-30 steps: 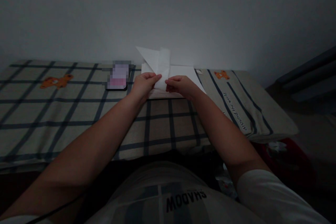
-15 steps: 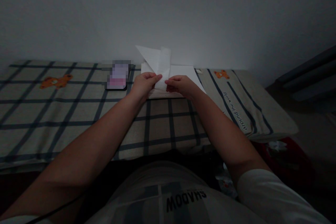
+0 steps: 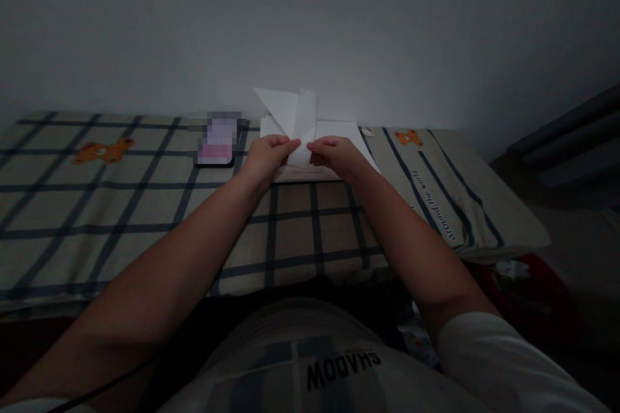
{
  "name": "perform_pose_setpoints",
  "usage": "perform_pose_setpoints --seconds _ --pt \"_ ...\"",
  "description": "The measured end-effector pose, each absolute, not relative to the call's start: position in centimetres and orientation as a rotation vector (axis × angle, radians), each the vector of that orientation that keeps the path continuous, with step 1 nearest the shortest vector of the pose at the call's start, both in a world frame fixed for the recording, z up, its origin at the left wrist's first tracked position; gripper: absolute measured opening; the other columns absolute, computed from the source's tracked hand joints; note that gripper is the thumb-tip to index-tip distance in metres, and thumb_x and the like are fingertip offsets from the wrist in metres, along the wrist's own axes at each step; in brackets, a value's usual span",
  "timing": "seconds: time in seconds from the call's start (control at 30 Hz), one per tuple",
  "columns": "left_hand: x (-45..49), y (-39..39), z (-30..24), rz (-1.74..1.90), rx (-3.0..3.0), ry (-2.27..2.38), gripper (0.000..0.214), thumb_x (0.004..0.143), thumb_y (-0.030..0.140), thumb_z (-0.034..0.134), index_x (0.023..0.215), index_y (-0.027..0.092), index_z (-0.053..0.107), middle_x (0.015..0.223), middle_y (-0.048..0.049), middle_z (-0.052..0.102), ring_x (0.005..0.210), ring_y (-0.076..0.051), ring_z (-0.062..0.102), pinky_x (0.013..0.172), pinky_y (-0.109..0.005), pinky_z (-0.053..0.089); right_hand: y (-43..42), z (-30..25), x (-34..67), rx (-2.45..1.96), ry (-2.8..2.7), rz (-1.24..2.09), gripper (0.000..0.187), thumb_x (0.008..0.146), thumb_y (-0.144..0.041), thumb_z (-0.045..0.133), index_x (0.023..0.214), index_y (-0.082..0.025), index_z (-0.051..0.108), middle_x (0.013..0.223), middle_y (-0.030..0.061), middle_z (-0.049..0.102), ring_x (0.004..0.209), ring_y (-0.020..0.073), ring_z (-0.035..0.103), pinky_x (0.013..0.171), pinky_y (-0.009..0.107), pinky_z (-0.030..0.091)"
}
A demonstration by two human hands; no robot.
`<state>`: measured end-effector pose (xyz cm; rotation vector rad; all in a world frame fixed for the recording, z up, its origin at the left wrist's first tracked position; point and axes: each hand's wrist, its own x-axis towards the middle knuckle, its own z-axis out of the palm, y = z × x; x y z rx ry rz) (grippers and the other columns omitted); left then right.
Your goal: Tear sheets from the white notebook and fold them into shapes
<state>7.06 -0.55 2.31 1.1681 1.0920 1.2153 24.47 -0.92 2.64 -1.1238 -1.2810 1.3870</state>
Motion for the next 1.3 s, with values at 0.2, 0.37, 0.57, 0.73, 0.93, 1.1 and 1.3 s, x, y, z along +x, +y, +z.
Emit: perform_pose_setpoints --seconds 0.2,0.37,0.57,0.73,0.93,1.1,1.3 --pt "7.1 -0.9 2.6 1.199 1.174 1.097 0.024 0.071 0.028 0.078 0.063 0.018 0.057 0.049 0.0054 0.047 0.044 -0.007 0.038 0.043 -0.021 0.026 -0.6 2.4 24.7 -1.091 -1.238 1.336 0.024 0.071 -0.035 0.084 0.072 -0.018 0.068 0.067 -0.0003 0.067 0.065 0.0103 0.062 0.068 0.024 0.052" --pt "7.1 -0.3 1.7 1.223 1.161 1.019 0.024 0.070 0.032 0.079 0.066 0.017 0.061 0.053 0.0041 0.051 0.046 -0.007 0.040 0.044 -0.021 0.028 -0.4 2.3 24.7 -1.104 -1.254 1.251 0.025 0.069 -0.036 0.086 0.071 -0.017 0.069 0.066 0.0001 0.068 0.064 0.0105 0.061 0.069 0.025 0.053" --pt "7.0 -0.2 1.6 1.246 1.197 1.071 0.024 0.070 0.036 0.079 0.070 0.017 0.063 0.055 0.0041 0.052 0.048 -0.008 0.040 0.044 -0.021 0.028 -0.3 2.3 24.5 -1.097 -1.211 1.261 0.027 0.067 -0.037 0.087 0.074 -0.018 0.069 0.067 -0.0003 0.068 0.065 0.0109 0.063 0.070 0.025 0.055" --pt "6.9 -0.4 1.9 1.302 1.287 1.142 0.024 0.067 0.033 0.081 0.068 0.016 0.063 0.055 0.0043 0.052 0.049 -0.007 0.040 0.046 -0.021 0.029 -0.2 2.3 24.7 -1.046 -1.133 1.274 0.027 0.068 -0.037 0.088 0.073 -0.017 0.070 0.067 -0.0001 0.069 0.064 0.0104 0.064 0.067 0.024 0.056" --pt "7.0 -0.5 1.9 1.278 1.257 1.117 0.023 0.068 0.032 0.079 0.067 0.016 0.063 0.054 0.0048 0.052 0.050 -0.008 0.040 0.049 -0.022 0.033 -0.1 2.4 24.6 -1.041 -1.127 1.271 0.027 0.067 -0.035 0.089 0.071 -0.018 0.069 0.065 -0.0010 0.067 0.064 0.0105 0.063 0.069 0.025 0.057" --pt "7.0 -0.6 2.0 1.262 1.249 1.113 0.022 0.069 0.032 0.079 0.068 0.017 0.063 0.053 0.0050 0.052 0.049 -0.008 0.041 0.048 -0.022 0.034 -0.2 2.5 24.6 -1.015 -1.091 1.342 0.027 0.067 -0.032 0.089 0.070 -0.018 0.067 0.067 -0.0016 0.066 0.065 0.0099 0.061 0.069 0.025 0.054" --pt "6.9 -0.5 2.2 1.243 1.270 1.148 0.021 0.069 0.031 0.078 0.068 0.017 0.062 0.055 0.0046 0.053 0.048 -0.008 0.042 0.046 -0.021 0.033 -0.1 2.4 24.8 -0.987 -1.063 1.386 0.025 0.067 -0.030 0.089 0.070 -0.017 0.068 0.067 -0.0016 0.065 0.065 0.0094 0.061 0.070 0.024 0.054"
